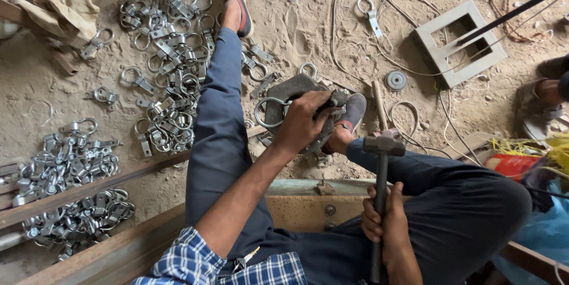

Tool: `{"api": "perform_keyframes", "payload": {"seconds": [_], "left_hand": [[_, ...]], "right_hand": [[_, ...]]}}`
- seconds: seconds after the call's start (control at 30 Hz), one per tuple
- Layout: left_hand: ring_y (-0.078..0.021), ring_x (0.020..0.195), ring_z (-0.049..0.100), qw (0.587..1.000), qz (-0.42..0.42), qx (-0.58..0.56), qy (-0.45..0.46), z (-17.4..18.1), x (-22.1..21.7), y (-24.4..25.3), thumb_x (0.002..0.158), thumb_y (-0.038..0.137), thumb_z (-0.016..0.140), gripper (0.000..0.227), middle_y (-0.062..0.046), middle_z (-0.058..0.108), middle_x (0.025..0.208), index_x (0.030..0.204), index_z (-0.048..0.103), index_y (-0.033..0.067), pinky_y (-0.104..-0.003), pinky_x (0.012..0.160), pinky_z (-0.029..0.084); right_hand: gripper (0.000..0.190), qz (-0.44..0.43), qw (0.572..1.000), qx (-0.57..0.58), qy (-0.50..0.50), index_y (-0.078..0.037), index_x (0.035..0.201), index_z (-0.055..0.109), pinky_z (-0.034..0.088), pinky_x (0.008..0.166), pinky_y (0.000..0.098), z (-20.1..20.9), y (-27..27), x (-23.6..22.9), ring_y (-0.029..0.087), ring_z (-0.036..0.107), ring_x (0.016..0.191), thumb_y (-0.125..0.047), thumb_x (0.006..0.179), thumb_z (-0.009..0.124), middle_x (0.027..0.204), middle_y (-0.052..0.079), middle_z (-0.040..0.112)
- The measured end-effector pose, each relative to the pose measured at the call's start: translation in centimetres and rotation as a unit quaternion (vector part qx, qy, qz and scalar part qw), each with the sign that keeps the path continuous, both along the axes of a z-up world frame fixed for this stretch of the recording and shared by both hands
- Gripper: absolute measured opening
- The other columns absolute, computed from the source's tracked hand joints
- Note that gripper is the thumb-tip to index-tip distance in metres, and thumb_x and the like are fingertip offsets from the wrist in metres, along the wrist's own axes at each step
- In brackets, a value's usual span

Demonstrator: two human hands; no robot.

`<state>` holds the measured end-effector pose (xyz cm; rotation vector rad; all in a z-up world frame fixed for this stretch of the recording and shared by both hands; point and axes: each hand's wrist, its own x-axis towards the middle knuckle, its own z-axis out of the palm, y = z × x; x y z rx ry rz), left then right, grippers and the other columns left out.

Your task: The person sits on the ground and uses a hammer to strike a metal shackle held on an anvil. They repeatedly reposition the shackle and strike it to shape or secure it, with many similar metal parts scattered on the floor nearby.

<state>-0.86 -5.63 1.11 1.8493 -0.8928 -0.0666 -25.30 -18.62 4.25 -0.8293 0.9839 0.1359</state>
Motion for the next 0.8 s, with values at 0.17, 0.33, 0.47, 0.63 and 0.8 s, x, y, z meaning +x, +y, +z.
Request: {"api": "perform_keyframes", "payload": {"seconds": [0.17, 0.33, 0.47, 0.63, 0.8], "left_hand": [[-0.0399, 0.102, 0.072, 1.000, 0.004, -0.004, 0.009, -0.5, 0.1, 0.3, 0.089, 0.000, 0.073, 0.033, -0.024, 0.072, 0.110, 0.120, 0.067, -0.0061, -0.044, 0.089, 0.057], [-0.0390, 0.102, 0.072, 0.999, 0.008, -0.035, -0.030, -2.5, 0.3, -0.2, 0.085, -0.001, 0.072, 0.040, -0.024, 0.072, 0.112, 0.124, 0.066, -0.0068, -0.042, 0.089, 0.059], [-0.0369, 0.099, 0.073, 0.999, 0.005, -0.027, -0.030, -2.0, 0.5, -0.7, 0.087, 0.000, 0.070, 0.039, -0.023, 0.073, 0.111, 0.126, 0.067, -0.0048, -0.042, 0.088, 0.060], [-0.0366, 0.097, 0.073, 0.999, 0.005, -0.032, -0.005, -1.7, -0.1, -0.2, 0.092, 0.004, 0.071, 0.036, -0.022, 0.073, 0.110, 0.127, 0.067, -0.0026, -0.043, 0.085, 0.059], [-0.0430, 0.100, 0.067, 0.997, 0.007, -0.060, -0.055, -3.3, 0.4, -0.9, 0.091, 0.004, 0.069, 0.033, -0.023, 0.070, 0.109, 0.123, 0.067, -0.0009, -0.049, 0.087, 0.055]], "right_hand": [[0.055, 0.052, 0.994, -0.090, 0.017, -0.007, 0.094, 0.050, 0.023, 0.027, 0.0254, 0.9, 0.8, -0.1, 0.007, 0.026, 0.033, -0.058, 0.104, 0.031, 0.051, -0.003, 0.029], [0.043, 0.131, 0.930, -0.343, -0.027, -0.007, 0.086, 0.054, 0.029, 0.037, 0.0273, 3.9, 0.8, 1.4, 0.007, 0.034, 0.042, -0.040, 0.109, 0.041, 0.056, -0.002, 0.040], [0.029, 0.120, 0.733, -0.657, -0.126, -0.003, 0.093, 0.057, 0.039, 0.046, 0.0292, 9.5, -1.5, 3.3, 0.012, 0.050, 0.051, -0.026, 0.107, 0.046, 0.059, 0.002, 0.053], [0.024, 0.096, 0.754, -0.613, -0.218, -0.003, 0.102, 0.060, 0.040, 0.050, 0.0337, 7.1, -2.8, 5.4, 0.021, 0.055, 0.054, -0.024, 0.108, 0.051, 0.066, 0.006, 0.056], [0.020, 0.266, 0.617, -0.734, -0.097, -0.003, 0.110, 0.063, 0.041, 0.054, 0.0383, 1.3, -2.5, 6.7, 0.029, 0.061, 0.057, -0.022, 0.109, 0.057, 0.072, 0.010, 0.059]]}}
